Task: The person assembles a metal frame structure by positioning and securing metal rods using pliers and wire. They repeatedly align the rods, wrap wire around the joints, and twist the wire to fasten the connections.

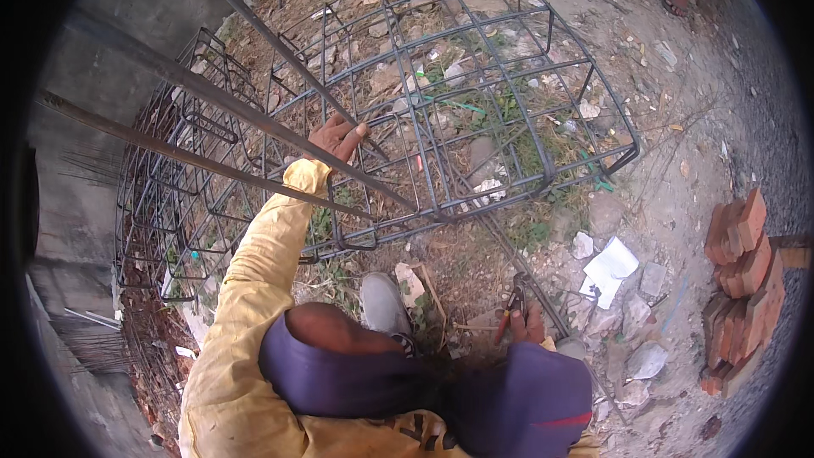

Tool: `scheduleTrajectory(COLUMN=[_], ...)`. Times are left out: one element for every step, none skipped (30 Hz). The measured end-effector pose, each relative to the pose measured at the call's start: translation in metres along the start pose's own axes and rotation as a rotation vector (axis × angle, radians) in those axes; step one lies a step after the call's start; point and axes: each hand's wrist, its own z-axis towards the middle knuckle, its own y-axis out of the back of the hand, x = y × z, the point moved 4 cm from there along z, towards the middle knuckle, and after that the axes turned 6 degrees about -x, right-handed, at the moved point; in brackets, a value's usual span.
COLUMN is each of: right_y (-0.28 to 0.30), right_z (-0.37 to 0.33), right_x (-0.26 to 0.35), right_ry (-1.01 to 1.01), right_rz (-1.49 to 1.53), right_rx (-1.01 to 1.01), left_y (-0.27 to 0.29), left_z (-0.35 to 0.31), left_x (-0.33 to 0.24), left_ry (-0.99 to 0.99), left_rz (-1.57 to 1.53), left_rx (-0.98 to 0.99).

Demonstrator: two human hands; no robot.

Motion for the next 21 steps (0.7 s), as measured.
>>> scheduleTrajectory(right_y=[-0.006,-0.008,-0.008,-0.011,-0.01,-0.004,0.003,0.015,0.023,0.03,0.037,0.042,0.043,0.045,0.042,0.036,0.022,0.008,-0.006,-0.023,-0.043], right_z=[0.001,0.004,0.008,0.011,0.013,0.014,0.016,0.019,0.023,0.025,0.026,0.027,0.027,0.026,0.027,0.027,0.027,0.029,0.034,0.04,0.044], right_x=[0.012,0.023,0.034,0.047,0.061,0.074,0.084,0.097,0.11,0.126,0.143,0.161,0.178,0.196,0.213,0.231,0.253,0.271,0.283,0.292,0.302], right_ry=[-0.075,-0.115,-0.156,-0.149,-0.141,-0.132,-0.149,-0.16,-0.17,-0.181,-0.192,-0.201,-0.171,-0.136,-0.108,-0.089,-0.071,-0.05,0.039,0.127,0.216], right_rz=[0.131,0.212,0.292,0.25,0.204,0.152,0.149,0.142,0.139,0.125,0.112,0.097,0.086,0.072,0.067,-0.026,-0.118,-0.213,-0.287,-0.355,-0.422], right_rx=[-0.025,-0.076,-0.128,-0.108,-0.096,-0.092,-0.049,-0.007,0.046,0.076,0.103,0.125,0.151,0.169,0.202,0.236,0.275,0.3,0.359,0.43,0.503], left_y=[0.007,0.012,0.017,0.024,0.024,0.022,0.021,0.021,0.021,0.016,0.013,0.013,0.013,0.012,0.014,0.015,0.019,0.021,0.021,0.024,0.024], left_z=[-0.004,-0.003,-0.002,-0.005,-0.005,-0.004,-0.002,0.001,0.004,0.006,0.008,0.01,0.012,0.016,0.016,0.016,0.013,0.014,0.016,0.015,0.012], left_x=[-0.006,-0.016,-0.027,-0.029,-0.027,-0.028,-0.029,-0.03,-0.024,-0.015,-0.01,-0.011,-0.013,-0.016,-0.018,-0.019,-0.018,-0.02,-0.024,-0.024,-0.02], left_ry=[-0.064,-0.031,0.001,0.045,0.058,0.034,0.011,-0.013,-0.002,0.011,0.022,0.072,0.121,0.165,0.145,0.124,0.106,0.09,0.069,0.056,0.05], left_rz=[0.102,0.077,0.051,0.041,-0.058,-0.055,-0.052,-0.053,0.007,0.059,0.109,0.101,0.092,0.075,0.043,0.011,-0.017,-0.028,-0.043,-0.045,-0.058], left_rx=[-0.078,-0.061,-0.044,-0.026,-0.123,-0.107,-0.092,-0.082,-0.076,-0.069,-0.061,-0.05,-0.039,-0.03,-0.064,-0.098,-0.132,-0.135,-0.139,-0.141,-0.187])
